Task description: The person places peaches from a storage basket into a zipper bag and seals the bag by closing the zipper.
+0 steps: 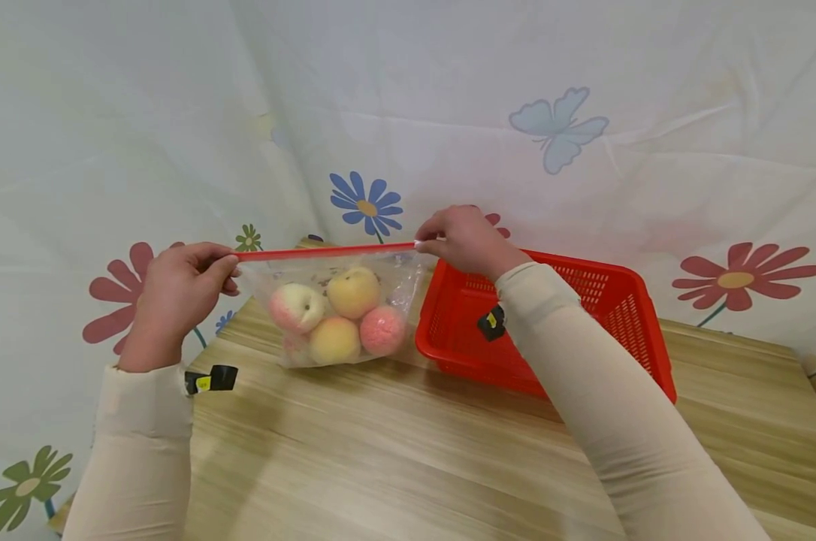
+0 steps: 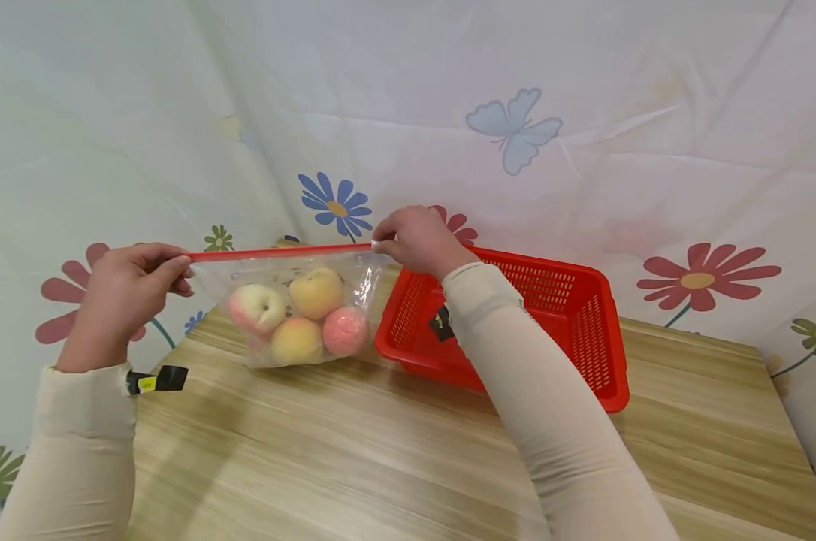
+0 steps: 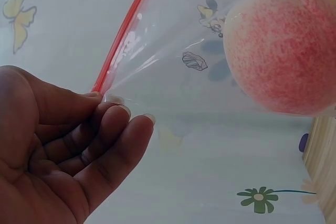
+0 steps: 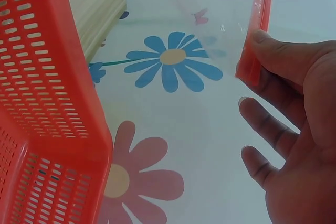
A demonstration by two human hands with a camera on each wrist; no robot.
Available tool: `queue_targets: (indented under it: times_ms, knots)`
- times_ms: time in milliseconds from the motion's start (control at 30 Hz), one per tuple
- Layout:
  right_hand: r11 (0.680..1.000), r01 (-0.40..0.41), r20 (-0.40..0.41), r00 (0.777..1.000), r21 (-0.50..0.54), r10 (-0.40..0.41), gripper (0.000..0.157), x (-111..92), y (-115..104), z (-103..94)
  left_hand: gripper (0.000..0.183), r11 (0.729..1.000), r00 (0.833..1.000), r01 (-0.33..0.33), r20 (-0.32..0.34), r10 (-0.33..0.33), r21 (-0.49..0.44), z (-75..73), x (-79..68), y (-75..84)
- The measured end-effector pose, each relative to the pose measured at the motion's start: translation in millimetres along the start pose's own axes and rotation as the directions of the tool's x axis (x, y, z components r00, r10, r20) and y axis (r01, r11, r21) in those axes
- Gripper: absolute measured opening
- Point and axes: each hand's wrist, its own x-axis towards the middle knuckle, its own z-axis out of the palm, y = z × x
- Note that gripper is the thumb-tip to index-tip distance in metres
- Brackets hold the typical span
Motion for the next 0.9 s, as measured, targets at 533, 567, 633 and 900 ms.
queue_targets:
  times_ms: [533, 567, 633, 900]
  knots:
    - [1.0, -0.003, 0.022, 1.0, 0.012, 0.002, 0.031, -1.6, 5.5, -3.9, 0.044, 1.0, 1.0, 0.015, -0.007, -0.015, -0.024, -3.1, -0.9, -3.0]
    - [1.0, -0.002, 0.02, 1.0, 0.009, 0.002, 0.031, -1.2, 5.3, -3.7, 0.044, 1.0, 1.0, 0.015, -0.008, -0.015, -0.024, -3.4, -1.4, -2.7]
    - [1.0, 0.001, 0.017, 1.0, 0.003, -0.001, 0.031, -0.1, 4.9, -3.2, 0.043, 1.0, 1.0, 0.018, -0.008, -0.018, -0.025, -4.2, -2.8, -2.0]
    - [0.999, -0.032, -0.004, 0.999, 0.004, 0.032, 0.033, 9.0, 5.2, -0.2, 0.047, 0.993, 0.997, 0.06, 0.061, -0.054, -0.097, -4.0, -16.6, 2.0]
